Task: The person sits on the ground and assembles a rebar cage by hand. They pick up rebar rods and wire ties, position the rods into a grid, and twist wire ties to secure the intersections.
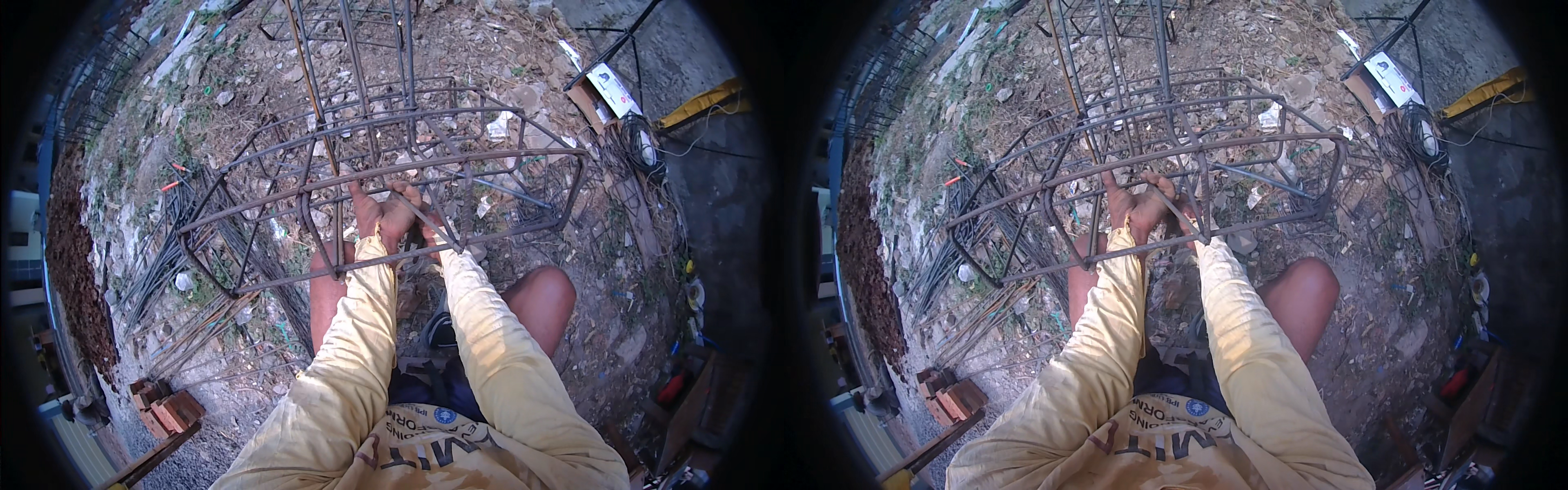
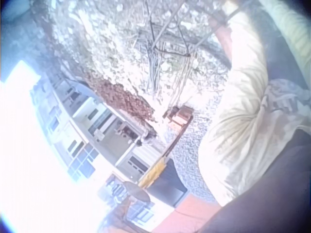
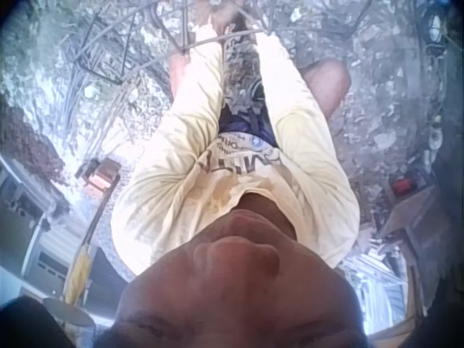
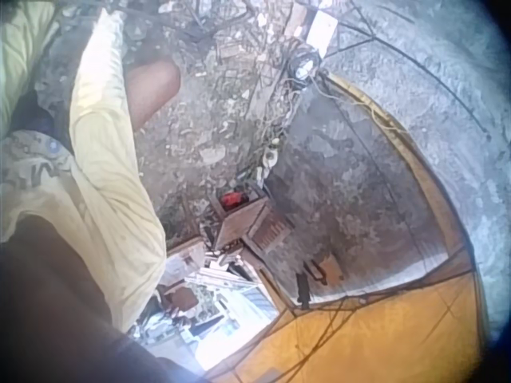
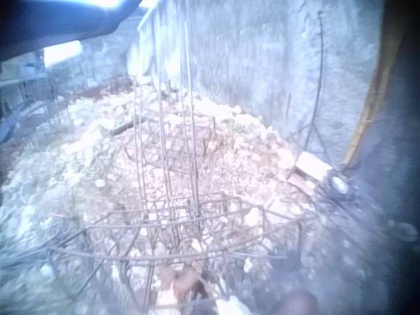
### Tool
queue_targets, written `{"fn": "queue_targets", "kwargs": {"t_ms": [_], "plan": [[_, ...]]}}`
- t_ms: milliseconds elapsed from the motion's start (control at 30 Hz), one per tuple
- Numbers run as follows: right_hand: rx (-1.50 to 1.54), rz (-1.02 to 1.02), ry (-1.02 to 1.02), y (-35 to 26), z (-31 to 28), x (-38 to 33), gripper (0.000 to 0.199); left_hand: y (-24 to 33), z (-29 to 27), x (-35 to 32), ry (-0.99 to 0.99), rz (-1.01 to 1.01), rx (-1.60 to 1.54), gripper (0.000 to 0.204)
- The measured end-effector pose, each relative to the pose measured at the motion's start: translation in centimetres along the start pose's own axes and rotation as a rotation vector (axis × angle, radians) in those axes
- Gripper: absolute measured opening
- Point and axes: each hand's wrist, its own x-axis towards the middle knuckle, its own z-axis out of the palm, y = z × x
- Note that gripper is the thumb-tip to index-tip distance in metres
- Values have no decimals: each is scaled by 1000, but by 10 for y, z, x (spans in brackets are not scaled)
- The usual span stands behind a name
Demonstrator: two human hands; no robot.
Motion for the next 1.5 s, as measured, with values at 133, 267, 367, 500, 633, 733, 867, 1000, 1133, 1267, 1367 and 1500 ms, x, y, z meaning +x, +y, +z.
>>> {"fn": "queue_targets", "kwargs": {"t_ms": [133, 267, 367, 500, 633, 733, 867, 1000, 1133, 1267, 1367, 1500], "plan": [[6, 0, 4, 1, -5, -3, 32, -6, 3, -17, -122, -24, 111, 59], [7, -1, -1, 0, -6, -1, 32, 12, -5, 2, -116, -49, 212, 49], [4, -6, -5, 0, -5, 0, 32, 23, -13, 17, -113, -8, 338, 40], [-23, -8, -10, 2, -5, 0, 32, 15, -9, 10, 60, 98, 483, 43], [-75, -7, -5, 2, -3, 2, 32, -11, 1, -27, 320, 503, 1023, 51], [-108, -3, -21, 3, 7, 1, 33, 9, -15, -19, 271, 647, 1143, 44], [-149, 2, -14, 2, 6, 1, 33, 15, -26, -4, 136, 765, 1130, 24], [-189, 4, -4, 0, 4, 1, 33, 13, -19, 5, 27, 805, 975, 16], [-230, 36, -7, 8, 0, -2, 33, 25, -31, 17, -6, 977, 1022, 17], [-257, 47, -22, 36, -25, 14, 35, 17, -34, 23, 109, 1228, 1029, 18], [-195, 20, -84, 52, -63, 45, 40, 14, -42, 33, 254, 1132, 1075, 21], [-206, -56, -123, 55, -84, 50, 44, -7, -34, 14, 314, 765, 937, 25]]}}
